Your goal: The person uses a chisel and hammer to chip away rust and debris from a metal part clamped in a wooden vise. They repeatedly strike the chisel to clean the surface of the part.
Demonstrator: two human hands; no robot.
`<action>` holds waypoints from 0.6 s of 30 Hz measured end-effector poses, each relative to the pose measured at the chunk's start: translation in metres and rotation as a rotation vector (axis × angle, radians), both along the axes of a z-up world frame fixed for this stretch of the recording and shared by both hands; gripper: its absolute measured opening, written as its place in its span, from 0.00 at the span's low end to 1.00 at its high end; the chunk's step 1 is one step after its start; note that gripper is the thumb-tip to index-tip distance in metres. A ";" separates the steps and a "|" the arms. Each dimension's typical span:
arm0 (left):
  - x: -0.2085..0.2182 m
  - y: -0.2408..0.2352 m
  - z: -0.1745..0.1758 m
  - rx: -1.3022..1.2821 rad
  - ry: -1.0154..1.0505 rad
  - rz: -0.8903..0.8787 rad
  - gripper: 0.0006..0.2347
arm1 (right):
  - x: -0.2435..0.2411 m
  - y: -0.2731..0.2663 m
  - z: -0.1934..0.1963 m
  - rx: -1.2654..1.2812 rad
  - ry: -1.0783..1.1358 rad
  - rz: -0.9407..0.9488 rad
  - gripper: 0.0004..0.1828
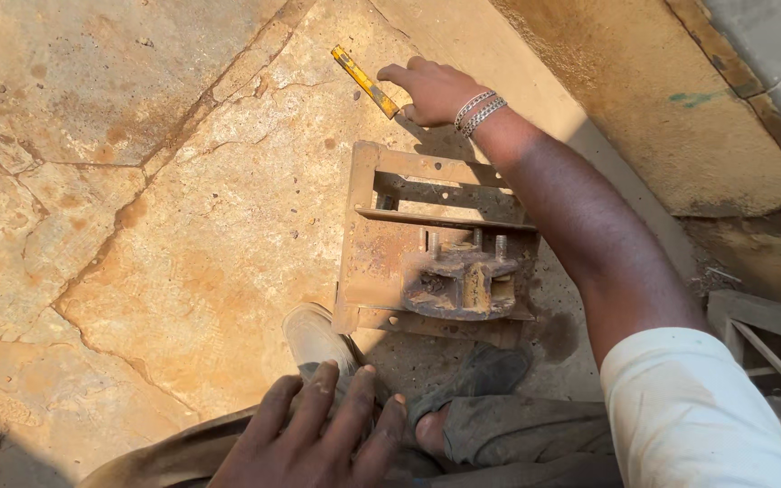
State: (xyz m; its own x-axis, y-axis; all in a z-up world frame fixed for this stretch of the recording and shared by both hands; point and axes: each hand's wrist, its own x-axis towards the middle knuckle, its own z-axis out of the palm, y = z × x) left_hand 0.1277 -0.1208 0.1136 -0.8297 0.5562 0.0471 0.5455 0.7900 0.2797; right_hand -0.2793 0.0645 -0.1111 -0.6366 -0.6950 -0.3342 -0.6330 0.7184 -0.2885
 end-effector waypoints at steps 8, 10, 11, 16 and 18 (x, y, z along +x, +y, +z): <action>-0.005 0.003 -0.042 0.063 0.010 0.092 0.21 | -0.018 -0.062 -0.095 0.064 0.235 0.170 0.28; -0.013 -0.001 -0.046 0.060 0.006 0.101 0.22 | -0.021 -0.061 -0.110 0.005 0.179 0.112 0.14; -0.018 -0.005 -0.049 0.056 0.007 0.105 0.22 | -0.022 -0.060 -0.116 -0.026 0.155 0.081 0.09; -0.017 0.005 -0.027 0.046 -0.003 0.101 0.24 | -0.017 -0.032 -0.116 0.097 0.181 0.042 0.06; -0.021 0.005 -0.017 0.036 -0.004 0.085 0.25 | -0.024 -0.012 -0.094 0.084 0.243 0.015 0.07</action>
